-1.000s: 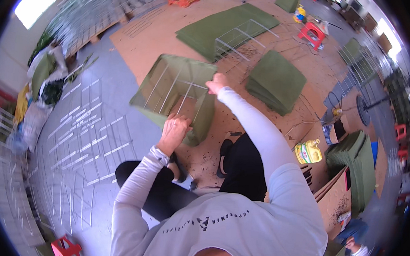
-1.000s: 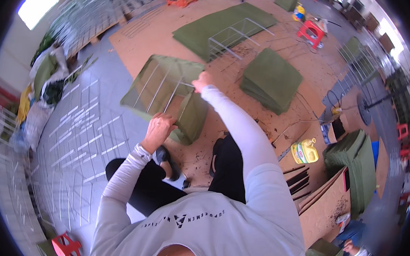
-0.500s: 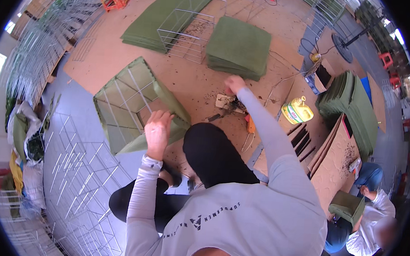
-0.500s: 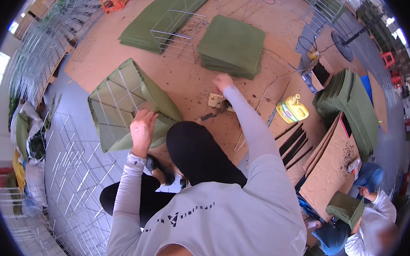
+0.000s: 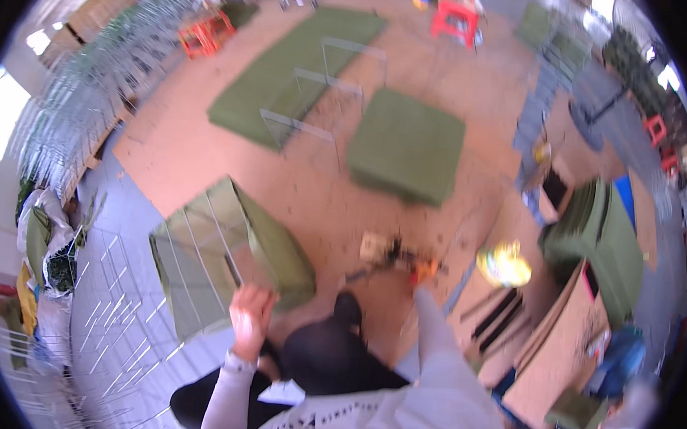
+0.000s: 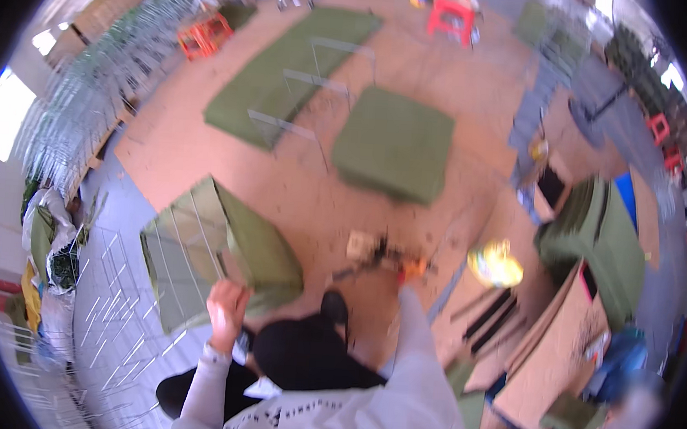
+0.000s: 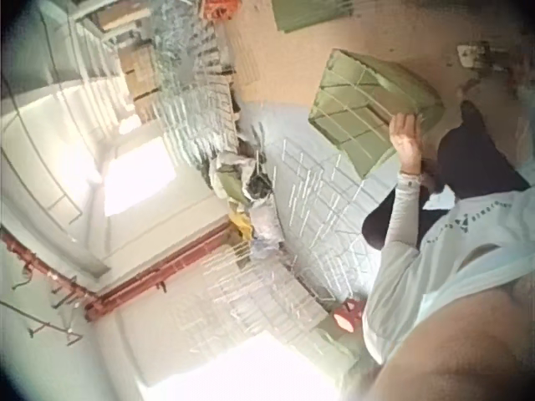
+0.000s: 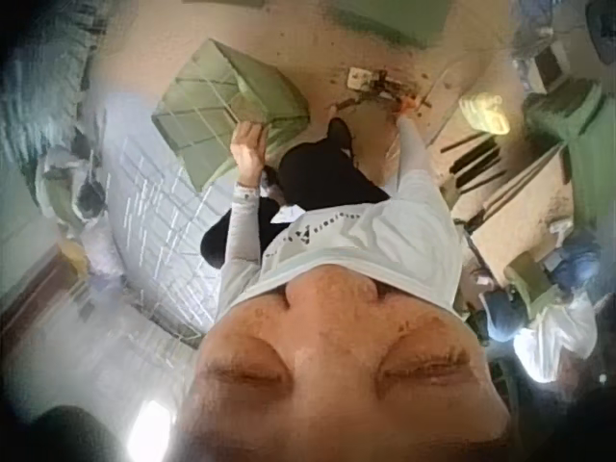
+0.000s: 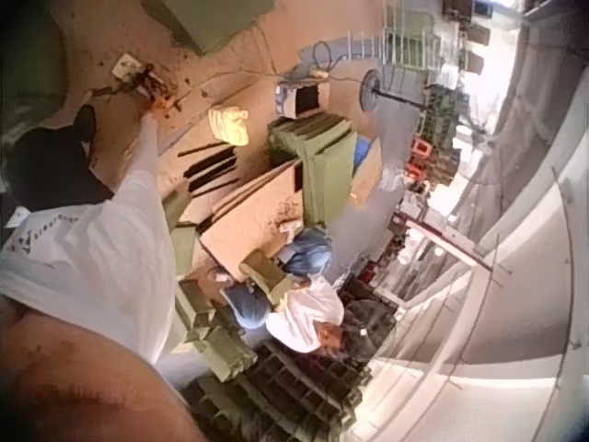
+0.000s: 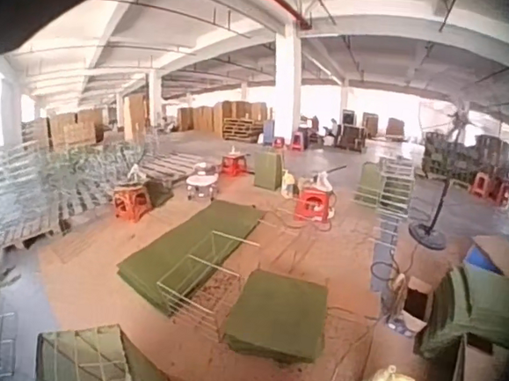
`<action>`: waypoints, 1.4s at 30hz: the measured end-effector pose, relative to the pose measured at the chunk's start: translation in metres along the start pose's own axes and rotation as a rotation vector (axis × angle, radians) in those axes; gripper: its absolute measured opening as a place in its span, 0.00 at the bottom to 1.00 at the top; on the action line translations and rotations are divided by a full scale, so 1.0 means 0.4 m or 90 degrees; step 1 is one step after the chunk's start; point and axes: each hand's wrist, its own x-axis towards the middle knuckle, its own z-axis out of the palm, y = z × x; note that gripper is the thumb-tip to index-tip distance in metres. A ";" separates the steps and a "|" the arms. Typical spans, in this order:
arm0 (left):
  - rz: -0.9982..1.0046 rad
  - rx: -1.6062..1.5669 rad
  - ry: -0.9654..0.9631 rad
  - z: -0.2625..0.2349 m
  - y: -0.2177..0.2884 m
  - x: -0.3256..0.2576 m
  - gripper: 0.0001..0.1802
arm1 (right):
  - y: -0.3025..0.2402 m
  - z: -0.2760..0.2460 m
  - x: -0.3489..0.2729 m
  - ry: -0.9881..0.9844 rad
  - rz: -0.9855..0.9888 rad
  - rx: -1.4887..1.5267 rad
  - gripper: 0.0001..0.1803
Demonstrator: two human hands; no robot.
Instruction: Assembling wire frames and attaching green fabric covers using a hot glue gun.
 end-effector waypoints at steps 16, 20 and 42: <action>0.000 0.100 -0.005 -0.054 -0.010 -0.015 0.09 | -0.617 0.111 -0.065 -0.183 0.320 0.120 0.27; 0.049 0.123 -0.044 -0.155 0.002 -0.043 0.17 | -0.984 0.221 -0.042 -0.250 0.218 0.321 0.32; 0.026 0.347 -0.041 -0.439 -0.218 -0.290 0.02 | -1.475 0.948 -0.357 -1.078 0.303 0.145 0.17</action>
